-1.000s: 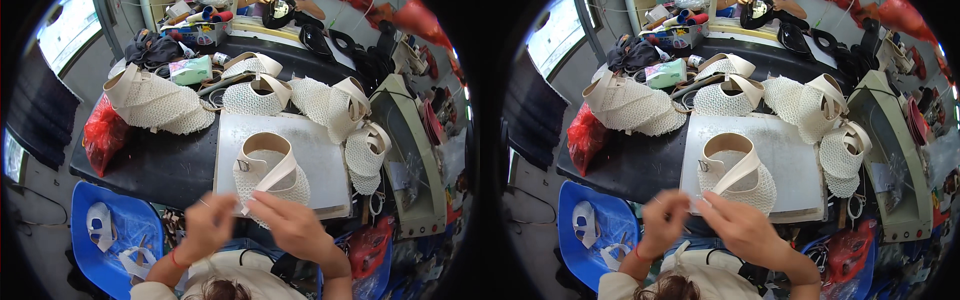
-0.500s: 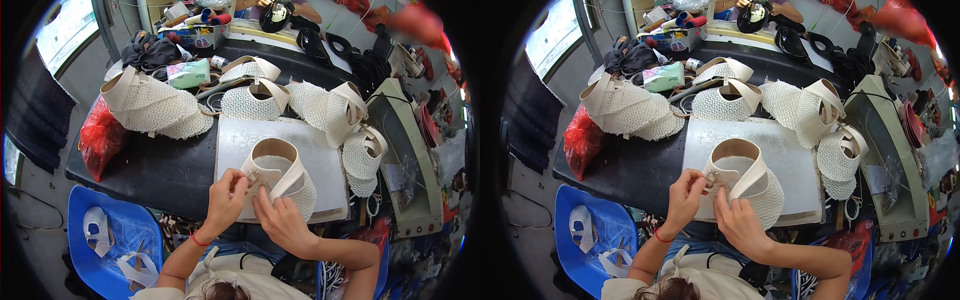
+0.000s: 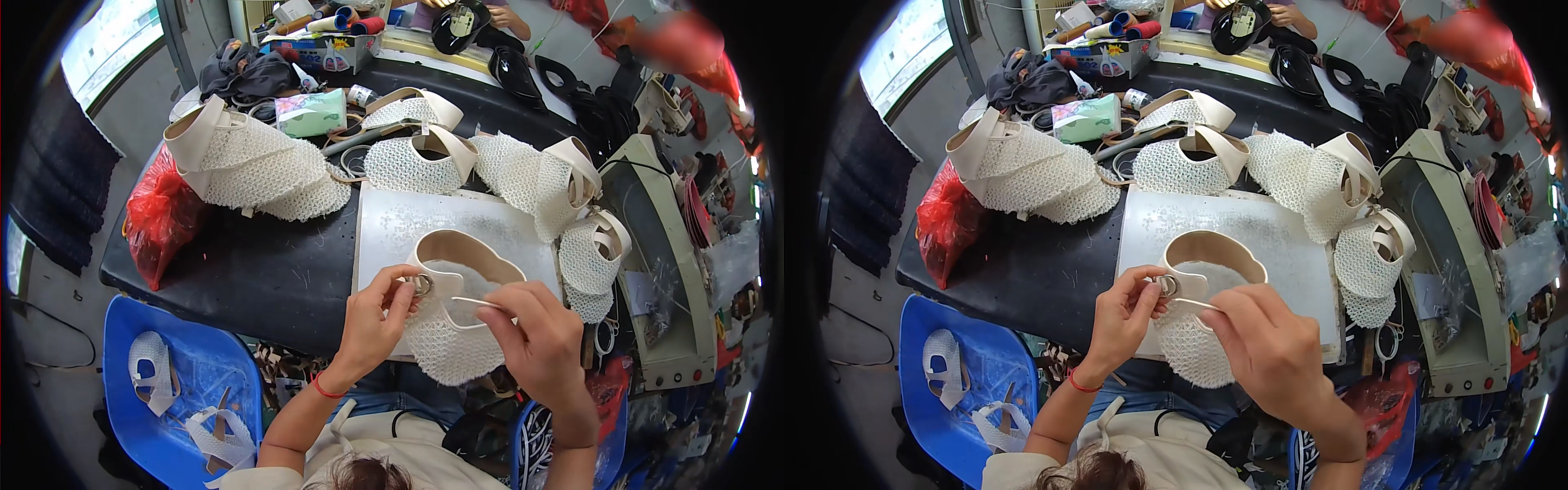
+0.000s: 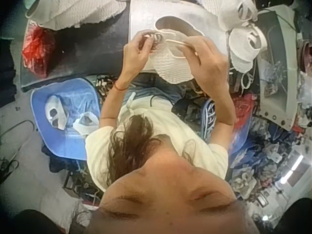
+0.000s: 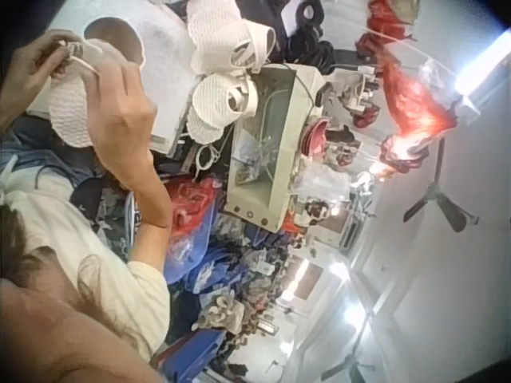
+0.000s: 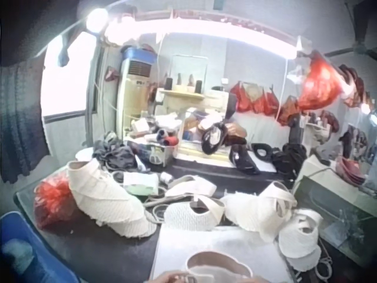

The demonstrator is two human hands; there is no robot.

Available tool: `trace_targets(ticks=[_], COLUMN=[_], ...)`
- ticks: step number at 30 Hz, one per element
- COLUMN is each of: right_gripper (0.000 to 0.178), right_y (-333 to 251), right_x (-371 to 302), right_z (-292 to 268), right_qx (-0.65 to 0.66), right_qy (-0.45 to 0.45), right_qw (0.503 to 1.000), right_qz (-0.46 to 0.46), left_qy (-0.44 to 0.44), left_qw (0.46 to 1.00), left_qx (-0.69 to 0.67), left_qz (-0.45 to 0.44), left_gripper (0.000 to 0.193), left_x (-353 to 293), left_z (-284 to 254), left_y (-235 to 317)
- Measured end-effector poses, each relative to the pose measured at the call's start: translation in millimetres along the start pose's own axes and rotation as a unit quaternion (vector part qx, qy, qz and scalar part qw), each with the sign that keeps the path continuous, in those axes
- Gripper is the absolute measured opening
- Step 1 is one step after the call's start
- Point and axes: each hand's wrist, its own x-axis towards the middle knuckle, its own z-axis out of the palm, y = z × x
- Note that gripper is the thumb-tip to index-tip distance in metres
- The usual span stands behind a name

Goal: The person attaches metal buckles to the straps of white woven sandals. They pick up each sandal from a blue bin, thread the strap through the buckle, and secure it by hand. The person works on multiple sandals sequentially, placing the finished ones on the table.

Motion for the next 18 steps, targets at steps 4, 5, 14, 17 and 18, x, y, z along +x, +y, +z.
trace_targets(ticks=[4,5,14,17,18], right_gripper=[0.014,0.013,0.01,0.009,0.008], right_y=[2.1,10.7,28.1,28.3,30.1], right_x=[-10.0,-14.6,-15.2,-15.4,-17.6], right_z=[16.0,22.6,43.2,48.7,54.3], right_qx=[0.18,0.222,0.338,0.407,0.423], right_qy=[-0.035,-0.048,-0.11,-0.089,-0.074], right_qw=[0.971,0.956,0.892,0.855,0.844], right_qz=[0.151,0.187,0.278,0.31,0.322], left_qy=[-0.049,-0.069,-0.125,-0.127,-0.119], left_qw=[0.986,0.982,0.973,0.975,0.976], left_qx=[-0.159,-0.175,-0.193,-0.182,-0.183], left_qz=[-0.028,-0.035,-0.032,-0.024,-0.021], left_gripper=[0.017,0.017,0.019,0.02,0.02], left_x=[-4.6,-4.9,-8.3,-6.8,-7.0], left_z=[-1.1,-2.3,-3.8,-3.7,-1.0], left_y=[-0.9,0.5,3.2,6.5,5.6])
